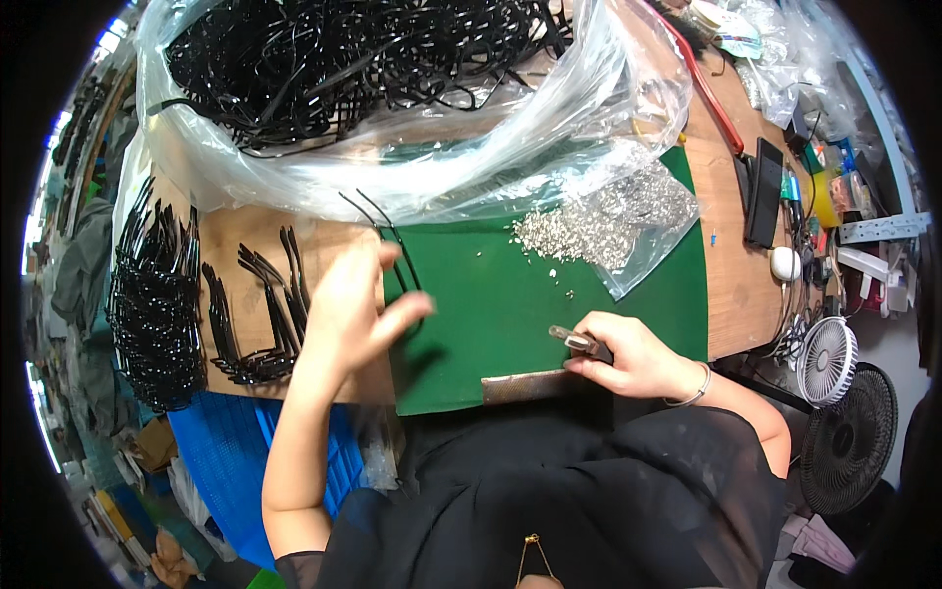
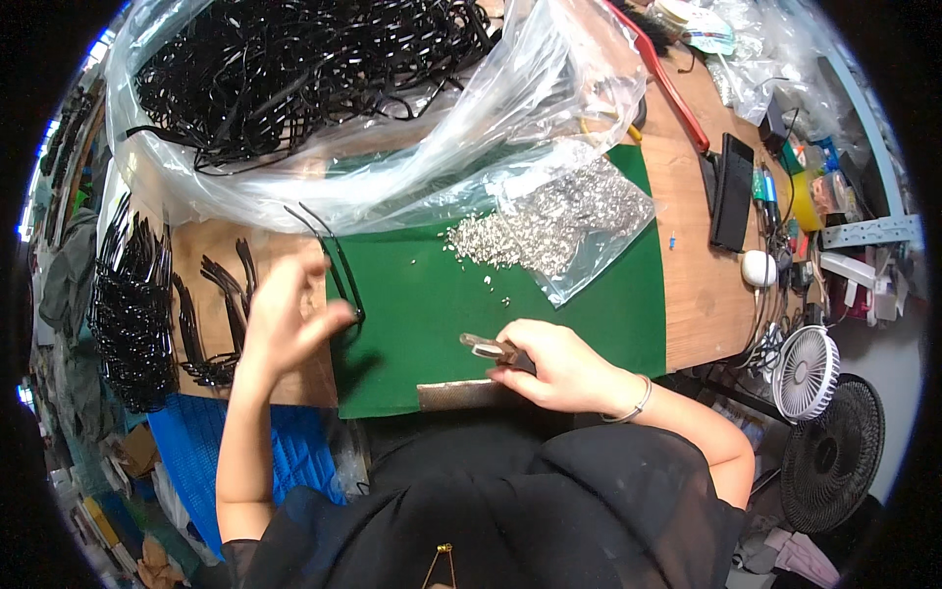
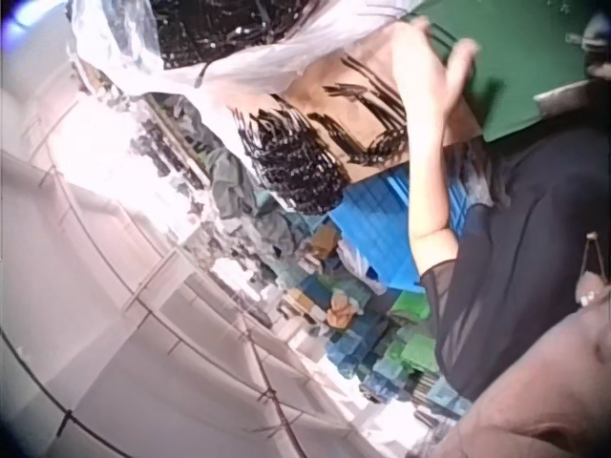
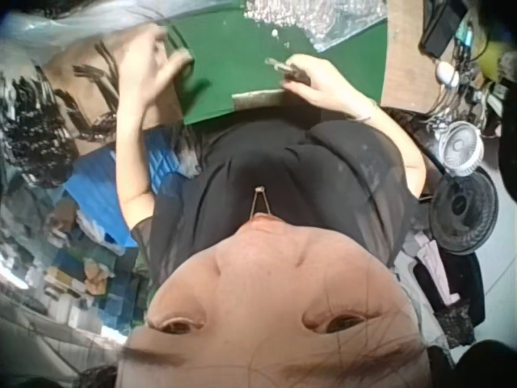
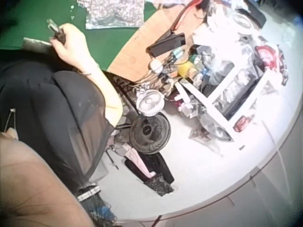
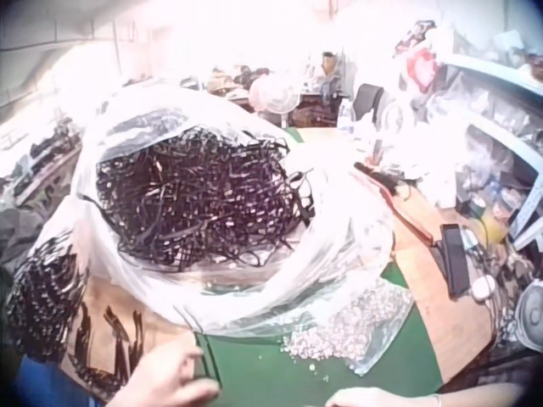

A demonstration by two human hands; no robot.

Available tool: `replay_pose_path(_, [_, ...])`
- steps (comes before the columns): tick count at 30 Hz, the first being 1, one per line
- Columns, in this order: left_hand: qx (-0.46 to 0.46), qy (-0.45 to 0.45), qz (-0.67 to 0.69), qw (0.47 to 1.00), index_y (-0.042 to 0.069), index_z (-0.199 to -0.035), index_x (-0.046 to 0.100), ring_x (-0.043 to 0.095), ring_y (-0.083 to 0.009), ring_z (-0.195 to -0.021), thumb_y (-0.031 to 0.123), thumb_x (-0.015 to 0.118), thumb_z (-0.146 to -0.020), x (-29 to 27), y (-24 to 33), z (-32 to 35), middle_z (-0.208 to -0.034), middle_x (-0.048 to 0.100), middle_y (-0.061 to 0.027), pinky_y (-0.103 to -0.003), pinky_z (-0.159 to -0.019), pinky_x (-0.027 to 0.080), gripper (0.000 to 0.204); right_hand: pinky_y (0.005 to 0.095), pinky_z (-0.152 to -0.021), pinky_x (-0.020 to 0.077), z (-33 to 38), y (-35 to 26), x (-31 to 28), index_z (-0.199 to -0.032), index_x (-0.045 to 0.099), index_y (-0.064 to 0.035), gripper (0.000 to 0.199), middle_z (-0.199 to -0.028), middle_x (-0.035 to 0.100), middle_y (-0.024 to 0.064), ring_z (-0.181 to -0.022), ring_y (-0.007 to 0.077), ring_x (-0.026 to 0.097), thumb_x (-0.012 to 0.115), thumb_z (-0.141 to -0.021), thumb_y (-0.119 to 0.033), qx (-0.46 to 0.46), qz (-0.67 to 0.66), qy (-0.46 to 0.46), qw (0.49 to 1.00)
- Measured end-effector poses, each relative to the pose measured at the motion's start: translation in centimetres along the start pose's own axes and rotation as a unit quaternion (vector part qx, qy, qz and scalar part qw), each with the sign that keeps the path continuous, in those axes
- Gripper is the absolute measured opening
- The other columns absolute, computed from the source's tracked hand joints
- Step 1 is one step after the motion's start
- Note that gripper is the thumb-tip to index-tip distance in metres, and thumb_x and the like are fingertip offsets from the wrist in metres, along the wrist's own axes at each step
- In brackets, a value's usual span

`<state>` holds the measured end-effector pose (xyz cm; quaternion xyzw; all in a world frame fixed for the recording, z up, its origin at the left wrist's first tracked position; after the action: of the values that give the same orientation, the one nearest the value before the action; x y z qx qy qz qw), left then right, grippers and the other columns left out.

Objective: The person uses pliers to attach small metal components to the temples of black eyeglass frames. They repeatedly pick up frames from a plastic bag, apply the components, and place the finished frames on the table.

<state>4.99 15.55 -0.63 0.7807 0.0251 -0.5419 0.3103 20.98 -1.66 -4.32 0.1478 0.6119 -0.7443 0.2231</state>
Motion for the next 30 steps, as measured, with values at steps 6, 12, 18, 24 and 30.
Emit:
replay_pose_path(6, [-0.021,0.232,-0.157,0.960,0.002,-0.092,0.057,0.057,-0.0305,-0.077,0.020,0.060,-0.080,-1.1,-3.9,-14.5,-0.082,0.059,-0.0146,-0.039,-0.067,0.044,0.022,0.0349,-0.065,0.0451,-1.1,-2.0,1.3,-0.085,0.054,-0.0031,0.020,-0.076,0.055,0.0120,-0.073,0.0286,0.056,0.064,-0.071,-0.013,-0.076,0.059,-0.043,0.994])
replay_pose_path(12, [0.025,0.087,0.395,0.914,0.003,-0.085,0.054,0.049,-0.0049,-0.060,0.023,0.048,-0.092,-1.1,0.0,-14.3,-0.065,0.050,0.0012,-0.021,-0.054,0.041,0.022,0.0362,-0.062,0.0471,1.1,0.4,-1.0,-0.081,0.055,-0.0048,0.013,-0.076,0.054,0.0098,-0.068,0.0285,0.056,0.061,-0.069,-0.007,-0.021,0.122,0.052,0.991])
replay_pose_path(18, [-0.178,0.116,0.621,0.755,0.002,-0.095,0.047,0.037,-0.0082,-0.035,0.025,0.041,-0.092,-3.3,4.3,-5.2,-0.070,0.053,-0.0092,-0.020,-0.046,0.042,0.024,0.0368,-0.071,0.0432,-0.4,0.5,0.1,-0.110,0.048,0.0039,0.047,-0.102,0.047,0.0152,-0.078,0.0294,0.053,0.062,-0.067,-0.007,-0.029,0.320,0.102,0.941])
replay_pose_path(24, [-0.205,0.085,0.694,0.685,0.002,-0.121,0.026,0.061,-0.0185,-0.071,0.004,0.068,-0.073,1.1,8.1,4.8,-0.101,0.054,-0.0236,-0.028,-0.064,0.052,0.064,0.0380,-0.067,0.0452,0.2,0.1,-1.4,-0.106,0.050,0.0006,0.038,-0.093,0.052,0.0148,-0.076,0.0317,0.054,0.059,-0.070,-0.007,-0.052,0.223,0.125,0.965])
replay_pose_path(30, [-0.165,0.153,0.688,0.690,0.005,-0.123,0.024,0.057,-0.0183,-0.060,0.007,0.066,-0.077,4.4,10.3,6.3,-0.108,0.052,-0.0169,-0.041,-0.070,0.052,0.062,0.0368,-0.062,0.0440,-2.1,3.3,-2.0,-0.083,0.053,-0.0018,0.012,-0.072,0.053,0.0144,-0.069,0.0325,0.055,0.058,-0.071,-0.004,0.014,0.210,0.139,0.968])
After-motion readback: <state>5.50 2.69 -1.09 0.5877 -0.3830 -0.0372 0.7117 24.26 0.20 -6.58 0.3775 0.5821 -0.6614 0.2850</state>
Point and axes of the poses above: each hand's wrist, its own z-axis away from the middle knuckle, its own x-axis out of the palm, y = z × x, the point moved 8 cm from there along -z, towards the middle knuckle
